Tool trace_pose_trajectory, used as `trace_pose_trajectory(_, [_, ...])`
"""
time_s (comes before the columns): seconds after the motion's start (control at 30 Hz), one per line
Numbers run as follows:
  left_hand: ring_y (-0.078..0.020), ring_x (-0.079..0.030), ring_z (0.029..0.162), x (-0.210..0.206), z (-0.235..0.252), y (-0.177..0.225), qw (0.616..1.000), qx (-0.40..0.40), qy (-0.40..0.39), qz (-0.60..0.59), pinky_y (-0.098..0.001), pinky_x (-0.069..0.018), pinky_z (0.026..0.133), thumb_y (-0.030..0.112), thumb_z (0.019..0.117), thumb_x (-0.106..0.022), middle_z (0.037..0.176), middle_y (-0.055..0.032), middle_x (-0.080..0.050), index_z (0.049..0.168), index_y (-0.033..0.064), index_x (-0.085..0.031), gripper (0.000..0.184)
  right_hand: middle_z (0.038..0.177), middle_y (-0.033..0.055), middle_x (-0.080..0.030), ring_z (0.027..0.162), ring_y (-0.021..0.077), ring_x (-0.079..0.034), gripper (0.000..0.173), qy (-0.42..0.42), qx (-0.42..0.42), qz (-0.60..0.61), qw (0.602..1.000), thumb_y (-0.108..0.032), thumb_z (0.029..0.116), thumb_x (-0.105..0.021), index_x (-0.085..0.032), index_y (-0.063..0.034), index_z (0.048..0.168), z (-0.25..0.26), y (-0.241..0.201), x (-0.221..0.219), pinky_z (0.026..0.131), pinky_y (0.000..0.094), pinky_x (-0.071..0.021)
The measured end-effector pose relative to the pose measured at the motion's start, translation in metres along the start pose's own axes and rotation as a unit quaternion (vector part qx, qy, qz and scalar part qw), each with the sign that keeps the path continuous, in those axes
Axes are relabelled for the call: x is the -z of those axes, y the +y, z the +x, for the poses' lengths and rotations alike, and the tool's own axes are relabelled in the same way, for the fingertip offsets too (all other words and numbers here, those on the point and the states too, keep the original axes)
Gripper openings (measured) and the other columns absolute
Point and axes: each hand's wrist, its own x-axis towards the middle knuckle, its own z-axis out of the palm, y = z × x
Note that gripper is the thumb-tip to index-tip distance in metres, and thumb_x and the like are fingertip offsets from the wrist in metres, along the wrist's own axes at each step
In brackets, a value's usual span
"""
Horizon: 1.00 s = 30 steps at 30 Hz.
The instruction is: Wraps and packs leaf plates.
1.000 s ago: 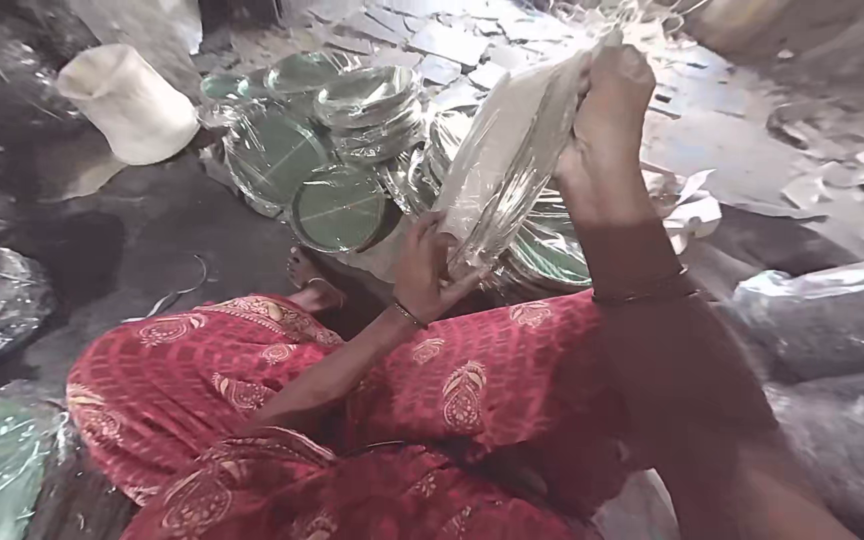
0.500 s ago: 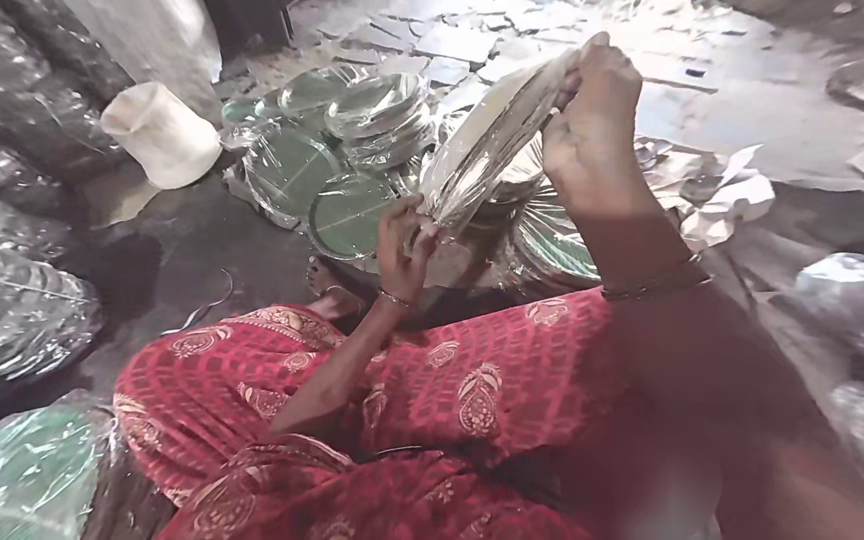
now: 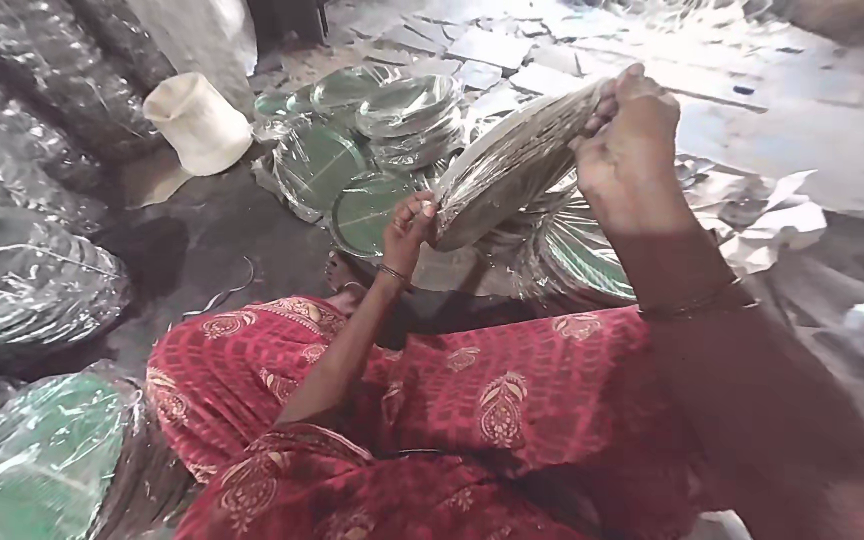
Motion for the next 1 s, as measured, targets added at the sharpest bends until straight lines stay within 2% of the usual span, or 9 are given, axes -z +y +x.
trace_pose_trajectory(0.1, [-0.0144, -0.058, 0.12, 0.0, -0.001, -0.004, 1.0, -0.019, 0.001, 0.017, -0.0321, -0.0515, 0.101, 0.01, 0.101, -0.058, 0.133, -0.0124, -0.059, 0.102, -0.0021, -0.066, 0.014, 0.08, -0.0051, -0.047, 0.067, 0.0077, -0.049, 0.019, -0.004, 0.001, -0.001, 1.0, -0.027, 0.1115, -0.04, -0.048, -0.017, 0.098, 0.001, 0.001, -0.001, 0.07, 0.0296, -0.0492])
trace_pose_trajectory(0.2, [-0.0194, -0.059, 0.12, 0.002, -0.002, -0.008, 0.988, -0.07, -0.013, 0.134, -0.0336, -0.0519, 0.102, 0.013, 0.1014, -0.059, 0.131, -0.0175, -0.06, 0.099, -0.0028, -0.067, 0.018, 0.075, -0.0052, -0.047, 0.065, 0.0083, -0.049, 0.019, -0.01, 0.01, 0.015, 1.0, -0.025, 0.1109, -0.042, -0.049, -0.0169, 0.095, 0.001, 0.004, -0.001, 0.068, 0.03, -0.0498])
trace_pose_trajectory(0.37, [-0.0361, -0.058, 0.125, 0.003, -0.006, -0.011, 0.904, -0.136, -0.033, 0.404, -0.0588, -0.0447, 0.105, 0.02, 0.1045, -0.053, 0.129, -0.021, -0.062, 0.108, -0.0014, -0.066, 0.026, 0.076, -0.0055, -0.045, 0.065, 0.0071, -0.046, 0.019, -0.017, 0.005, -0.013, 1.0, -0.024, 0.1103, -0.042, -0.048, -0.0172, 0.094, -0.001, 0.01, -0.004, 0.066, 0.026, -0.0457])
trace_pose_trajectory(0.47, [-0.0401, -0.058, 0.124, -0.003, -0.013, -0.007, 0.875, -0.127, -0.028, 0.466, -0.0617, -0.0423, 0.105, 0.021, 0.1051, -0.052, 0.128, -0.0236, -0.062, 0.108, -0.0038, -0.066, 0.029, 0.079, -0.0046, -0.045, 0.068, 0.0075, -0.047, 0.018, -0.021, 0.012, -0.029, 0.999, -0.024, 0.1104, -0.042, -0.049, -0.0158, 0.095, -0.003, 0.015, -0.005, 0.067, 0.0264, -0.0453])
trace_pose_trajectory(0.53, [-0.041, -0.056, 0.125, -0.004, -0.019, -0.002, 0.865, -0.091, -0.038, 0.493, -0.0615, -0.0418, 0.106, 0.022, 0.1074, -0.05, 0.131, -0.0245, -0.059, 0.11, -0.0043, -0.064, 0.03, 0.083, -0.0042, -0.047, 0.071, 0.0074, -0.049, 0.018, -0.025, 0.011, -0.037, 0.999, -0.025, 0.1106, -0.042, -0.05, -0.0151, 0.098, -0.006, 0.021, -0.006, 0.069, 0.0271, -0.0462])
trace_pose_trajectory(0.63, [-0.0402, -0.058, 0.123, 0.002, -0.014, -0.018, 0.886, 0.002, -0.034, 0.462, -0.0609, -0.0451, 0.103, 0.019, 0.107, -0.048, 0.13, -0.0255, -0.058, 0.115, -0.006, -0.064, 0.031, 0.083, -0.0037, -0.046, 0.073, 0.0092, -0.049, 0.018, -0.037, -0.009, -0.045, 0.998, -0.025, 0.1099, -0.042, -0.051, -0.0146, 0.098, -0.011, 0.033, -0.007, 0.073, 0.0307, -0.0469])
trace_pose_trajectory(0.77, [-0.0406, -0.06, 0.117, 0.014, -0.008, -0.039, 0.896, 0.155, -0.042, 0.415, -0.0522, -0.0499, 0.103, 0.019, 0.109, -0.046, 0.128, -0.0301, -0.056, 0.12, -0.0104, -0.061, 0.035, 0.081, -0.0038, -0.044, 0.072, 0.0099, -0.048, 0.018, -0.058, -0.046, -0.081, 0.994, -0.025, 0.11, -0.041, -0.05, -0.016, 0.097, -0.026, 0.047, -0.009, 0.073, 0.0325, -0.0477])
trace_pose_trajectory(0.9, [-0.0447, -0.055, 0.125, 0.034, -0.006, -0.046, 0.868, 0.246, -0.108, 0.418, -0.0548, -0.0446, 0.108, 0.02, 0.1112, -0.042, 0.137, -0.0338, -0.05, 0.127, -0.0127, -0.058, 0.039, 0.089, 0.0011, -0.047, 0.08, 0.0135, -0.051, 0.026, -0.093, -0.077, -0.166, 0.979, -0.03, 0.1103, -0.041, -0.056, -0.0086, 0.109, -0.037, 0.065, -0.007, 0.078, 0.0369, -0.0496])
trace_pose_trajectory(1.0, [-0.0471, -0.051, 0.131, 0.046, -0.006, -0.054, 0.844, 0.293, -0.12, 0.433, -0.056, -0.0413, 0.111, 0.021, 0.1125, -0.038, 0.142, -0.0364, -0.047, 0.129, -0.0148, -0.055, 0.043, 0.092, 0.0027, -0.048, 0.078, 0.0107, -0.05, 0.03, -0.141, -0.079, -0.244, 0.956, -0.03, 0.1113, -0.042, -0.057, -0.0043, 0.114, -0.042, 0.072, -0.006, 0.075, 0.0306, -0.0473])
